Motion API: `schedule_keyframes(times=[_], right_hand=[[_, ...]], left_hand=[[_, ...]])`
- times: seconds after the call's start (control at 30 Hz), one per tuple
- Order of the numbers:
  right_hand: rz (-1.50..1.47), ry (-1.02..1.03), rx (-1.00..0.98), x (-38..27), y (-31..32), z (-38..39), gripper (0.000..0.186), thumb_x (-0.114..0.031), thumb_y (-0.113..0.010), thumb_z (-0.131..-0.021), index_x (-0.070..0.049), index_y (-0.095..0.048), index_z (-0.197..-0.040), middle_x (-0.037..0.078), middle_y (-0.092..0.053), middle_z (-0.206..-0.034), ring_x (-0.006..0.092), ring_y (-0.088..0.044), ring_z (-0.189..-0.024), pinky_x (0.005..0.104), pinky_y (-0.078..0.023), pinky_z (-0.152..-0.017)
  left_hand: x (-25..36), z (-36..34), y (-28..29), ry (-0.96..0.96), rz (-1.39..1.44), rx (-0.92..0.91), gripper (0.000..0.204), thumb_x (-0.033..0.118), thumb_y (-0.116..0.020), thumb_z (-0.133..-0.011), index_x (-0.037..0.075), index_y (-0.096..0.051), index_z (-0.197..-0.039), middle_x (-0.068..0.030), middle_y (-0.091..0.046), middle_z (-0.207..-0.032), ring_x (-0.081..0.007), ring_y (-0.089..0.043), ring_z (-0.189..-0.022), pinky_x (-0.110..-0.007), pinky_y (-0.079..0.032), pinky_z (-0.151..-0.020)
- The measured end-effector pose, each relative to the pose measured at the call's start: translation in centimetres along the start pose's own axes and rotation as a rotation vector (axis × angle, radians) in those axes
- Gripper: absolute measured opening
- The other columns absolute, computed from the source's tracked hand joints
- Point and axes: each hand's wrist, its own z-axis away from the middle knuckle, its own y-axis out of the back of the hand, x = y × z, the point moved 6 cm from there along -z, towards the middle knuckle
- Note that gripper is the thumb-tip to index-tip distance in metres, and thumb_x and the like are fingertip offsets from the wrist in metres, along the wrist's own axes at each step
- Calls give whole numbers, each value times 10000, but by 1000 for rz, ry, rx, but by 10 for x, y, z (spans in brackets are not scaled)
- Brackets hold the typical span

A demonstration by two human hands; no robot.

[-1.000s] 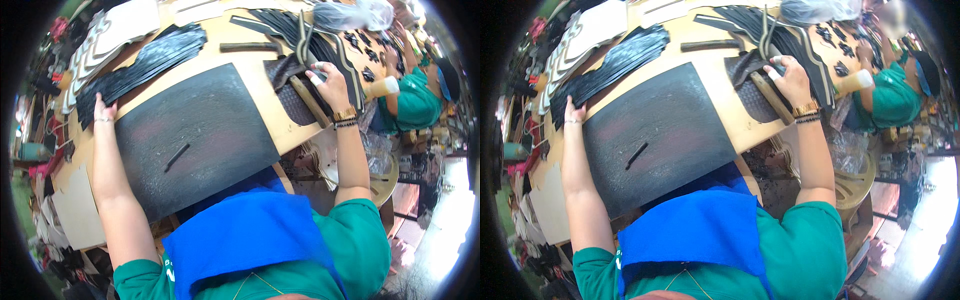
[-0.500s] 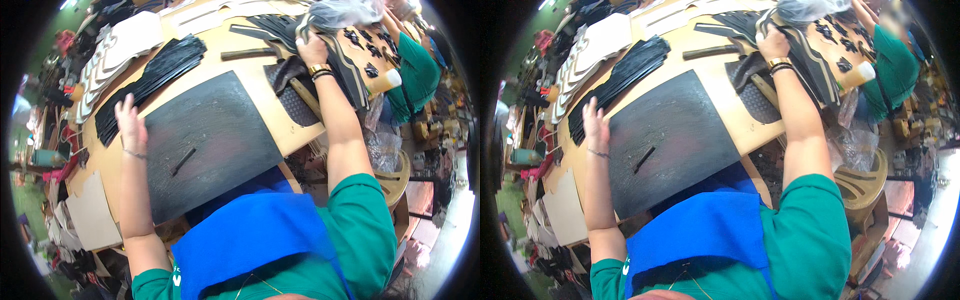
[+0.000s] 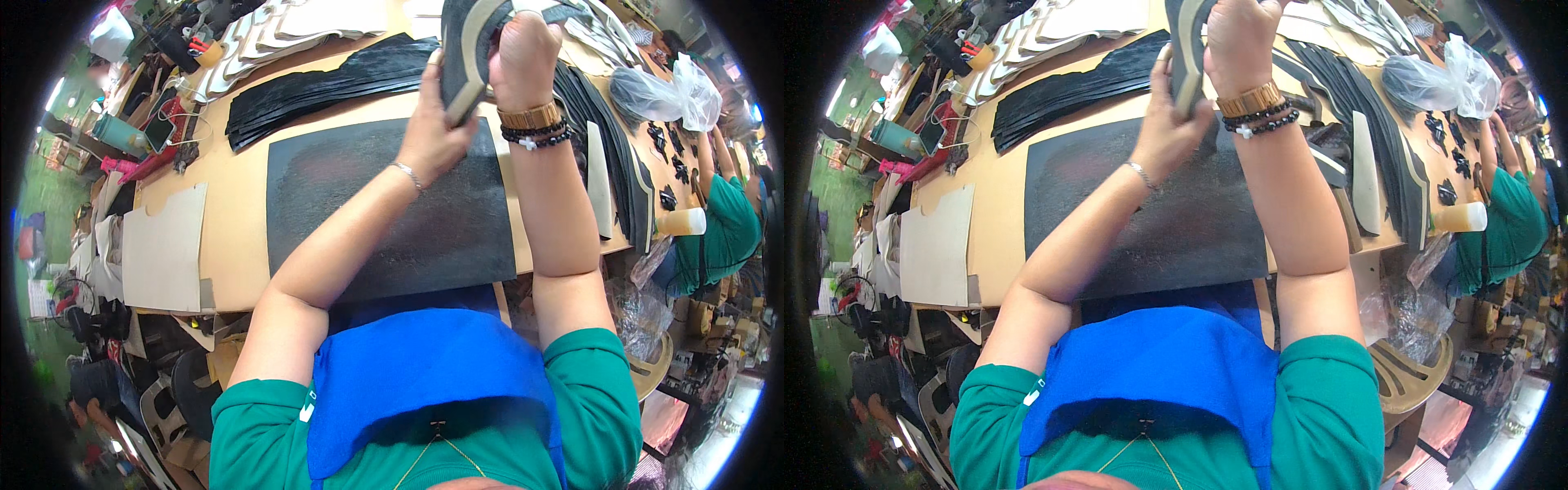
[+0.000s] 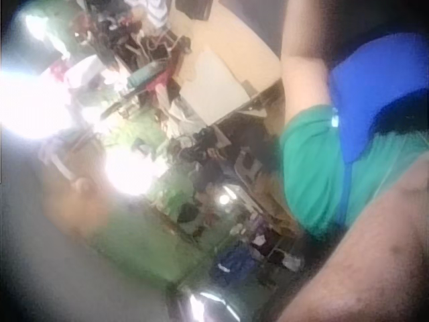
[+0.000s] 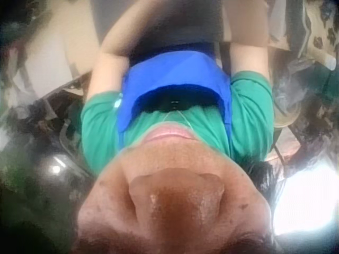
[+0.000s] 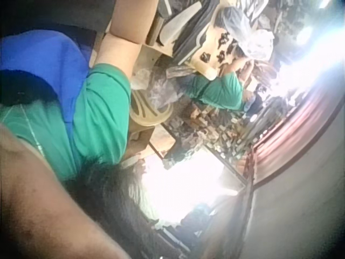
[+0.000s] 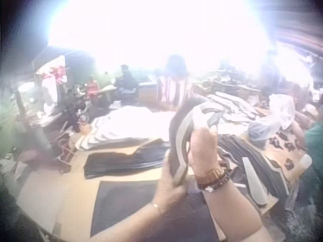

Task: The person uses a hammer and a metal tool to cut small pieces from a black sheet of material on a workbench. They repeatedly position the tool on the material and strike it with the hammer to separate the pieces, then gather the cut fragments.

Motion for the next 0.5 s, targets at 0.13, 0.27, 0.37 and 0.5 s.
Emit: schedule_keyframes(times=[0.13, 0.27, 0.37, 0.5], right_hand=[[-22, -11, 34, 21, -11, -4, 202, -67, -422, -966, 5, -603, -917, 76, -593, -816, 136, -563, -685, 244, -467, -597], [155, -85, -94, 51, -15, -4, 188, -191, -554, -966, -17, -626, -970, 65, -617, -906, 117, -576, -774, 223, -475, -636], [217, -351, -181, 86, -17, -1, 330, -255, -623, -940, 3, -616, -1146, 98, -631, -1079, 180, -576, -1039, 327, -450, -922], [498, -588, -224, 176, 36, -9, 1053, -545, -770, -746, 0, -240, -1474, 194, -360, -1456, 307, -425, -1301, 514, -421, -999]], left_hand=[[3, -8, 82, -274, -503, 134, 351, 123, -599, -935, 21, -529, -1264, -77, -611, -1139, -169, -576, -1040, -297, -464, -915], [-26, -27, 169, 83, -218, -106, 311, 97, -623, -913, 43, -574, -1216, -52, -670, -1077, -130, -620, -974, -278, -490, -869], [-40, -55, 237, 360, -263, -326, 385, 116, -650, -885, 88, -573, -1261, -16, -678, -1078, -102, -629, -940, -282, -503, -827], [-76, -107, 275, 713, -712, -685, 487, 206, -686, -851, 87, -564, -1308, -60, -656, -1163, -148, -613, -1015, -301, -467, -928]])
